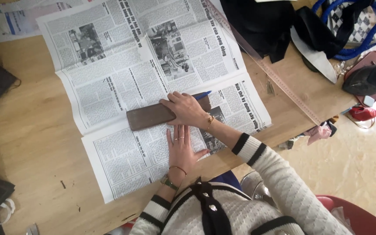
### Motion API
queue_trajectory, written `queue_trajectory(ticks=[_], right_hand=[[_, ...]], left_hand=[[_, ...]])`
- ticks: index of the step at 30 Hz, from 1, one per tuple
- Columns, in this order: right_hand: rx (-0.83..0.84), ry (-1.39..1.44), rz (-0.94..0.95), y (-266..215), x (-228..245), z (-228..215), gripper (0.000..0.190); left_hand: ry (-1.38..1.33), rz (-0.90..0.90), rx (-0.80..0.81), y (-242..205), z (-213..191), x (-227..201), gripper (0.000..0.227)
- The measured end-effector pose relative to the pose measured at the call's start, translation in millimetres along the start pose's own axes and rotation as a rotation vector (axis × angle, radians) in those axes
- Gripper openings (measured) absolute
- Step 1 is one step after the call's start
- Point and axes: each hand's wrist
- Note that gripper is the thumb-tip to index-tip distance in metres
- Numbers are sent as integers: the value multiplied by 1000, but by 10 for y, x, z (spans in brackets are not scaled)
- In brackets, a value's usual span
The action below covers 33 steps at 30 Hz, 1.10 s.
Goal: The person uses a ruler and a blue pen to measure and mark lines on a newspaper spread across a wooden table. They repeatedly reposition the ruler and draw straight lines along its edge, occasionally adjusting the newspaper's position.
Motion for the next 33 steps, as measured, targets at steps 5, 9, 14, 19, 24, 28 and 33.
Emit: queue_trajectory(ticks=[5,9,14,19,24,28,33], right_hand=[[19,-11,10,7,70,96,78],[48,-34,49,67,178,160,76],[10,-98,170,6,53,109,80],[-27,-144,304,-193,-390,175,84],[-243,-138,292,-232,-780,156,90],[-407,-16,529,-762,-1044,-189,82],[-427,-609,886,-2284,-2236,-456,56]], left_hand=[[15,-14,44,6,-54,-12,125],[22,-11,22,-11,-30,-27,126],[26,14,-21,11,-3,-7,128],[-4,14,-20,-5,-82,-33,128],[17,40,-25,25,-86,-18,120],[27,98,65,4,-37,1,105],[-137,506,262,94,177,-148,61]])
Point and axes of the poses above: each hand's wrist, its own y-axis towards the middle knuckle, its own z-axis out of the palm, x = y × z, and after that the axes turned 15 degrees about -x, right-handed
